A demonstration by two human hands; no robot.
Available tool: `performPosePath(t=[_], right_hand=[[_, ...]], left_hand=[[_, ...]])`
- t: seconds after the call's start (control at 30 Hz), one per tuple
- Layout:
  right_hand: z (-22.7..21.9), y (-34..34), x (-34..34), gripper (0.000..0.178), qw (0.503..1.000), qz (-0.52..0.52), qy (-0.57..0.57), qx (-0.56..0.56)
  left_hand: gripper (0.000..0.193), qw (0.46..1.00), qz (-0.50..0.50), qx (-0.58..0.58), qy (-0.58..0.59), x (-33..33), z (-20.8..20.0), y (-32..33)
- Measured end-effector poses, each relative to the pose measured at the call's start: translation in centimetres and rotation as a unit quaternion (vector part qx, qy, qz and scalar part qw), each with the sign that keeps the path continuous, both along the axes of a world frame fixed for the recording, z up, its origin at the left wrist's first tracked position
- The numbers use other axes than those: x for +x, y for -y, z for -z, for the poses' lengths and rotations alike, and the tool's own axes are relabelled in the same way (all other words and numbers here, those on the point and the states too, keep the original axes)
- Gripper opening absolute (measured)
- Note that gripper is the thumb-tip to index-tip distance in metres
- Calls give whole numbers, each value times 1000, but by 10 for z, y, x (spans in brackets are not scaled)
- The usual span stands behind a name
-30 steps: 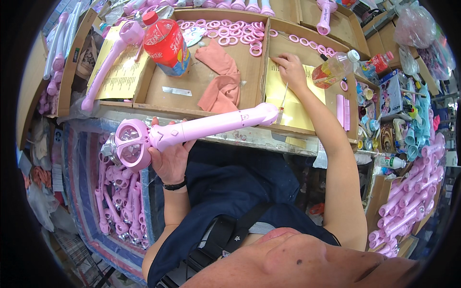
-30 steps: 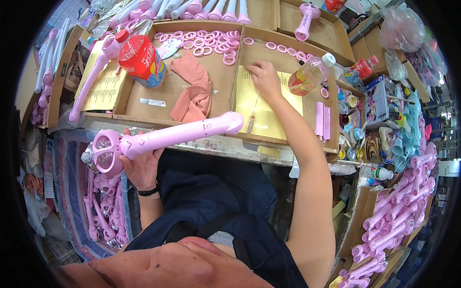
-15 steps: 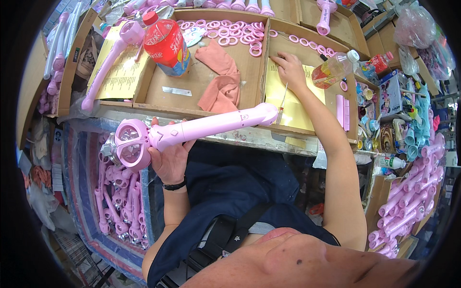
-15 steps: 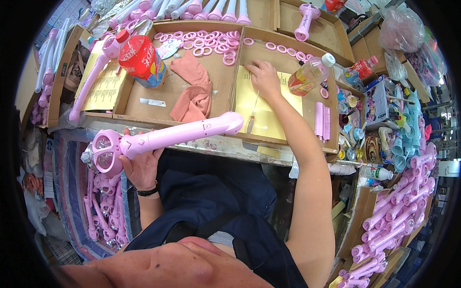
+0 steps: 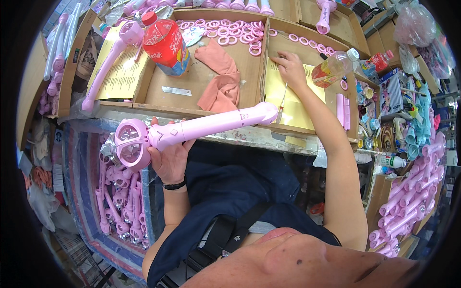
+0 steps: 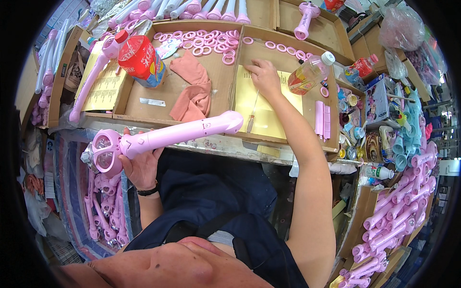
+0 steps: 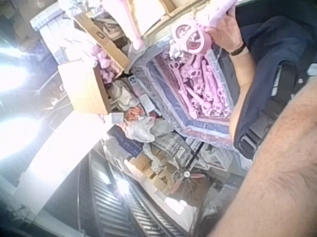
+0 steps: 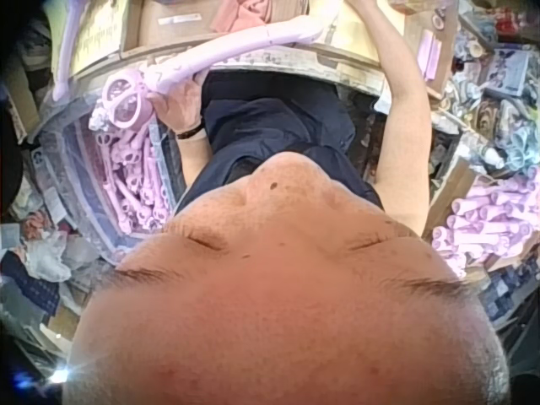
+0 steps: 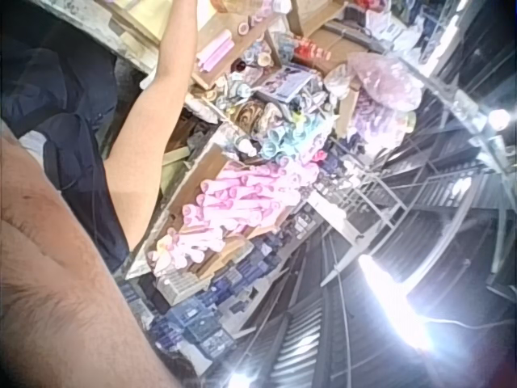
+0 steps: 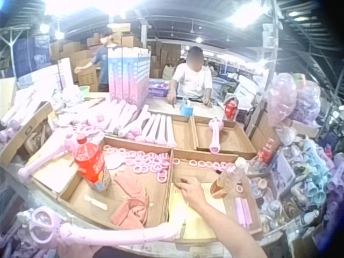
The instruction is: The person assembles pink plastic wands by attaching a crown-shaped top, inserting a small metal piece, and wiping the wand with a cloth. They handle multiple wands one at a time, placing finished units into a bin.
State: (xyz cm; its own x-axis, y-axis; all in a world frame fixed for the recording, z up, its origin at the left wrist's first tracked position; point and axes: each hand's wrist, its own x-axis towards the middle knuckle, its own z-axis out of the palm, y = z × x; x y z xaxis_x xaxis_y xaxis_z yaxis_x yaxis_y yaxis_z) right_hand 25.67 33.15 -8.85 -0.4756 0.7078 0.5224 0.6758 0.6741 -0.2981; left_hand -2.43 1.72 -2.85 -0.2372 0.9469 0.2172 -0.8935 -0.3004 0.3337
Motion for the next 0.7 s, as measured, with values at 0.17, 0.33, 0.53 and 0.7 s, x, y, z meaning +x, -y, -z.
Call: performPosePath(t=[0.17, 0.33, 0.53, 0.7], right_hand=[[-3, 2, 2, 26, 1000, -15, -14, 0], [-7, 4, 1, 30, 997, 14, -69, -41], [-6, 2, -4, 36, 999, 6, 11, 31], [-4, -1, 1, 33, 1000, -22, 5, 8]], left_hand=[[70, 1000, 2, 2, -1, 0, -1, -1], [69, 1000, -3, 0, -2, 0, -1, -1], [69, 1000, 2, -2, -7, 1, -2, -1], [70, 1000, 3, -1, -4, 1, -1, -1]])
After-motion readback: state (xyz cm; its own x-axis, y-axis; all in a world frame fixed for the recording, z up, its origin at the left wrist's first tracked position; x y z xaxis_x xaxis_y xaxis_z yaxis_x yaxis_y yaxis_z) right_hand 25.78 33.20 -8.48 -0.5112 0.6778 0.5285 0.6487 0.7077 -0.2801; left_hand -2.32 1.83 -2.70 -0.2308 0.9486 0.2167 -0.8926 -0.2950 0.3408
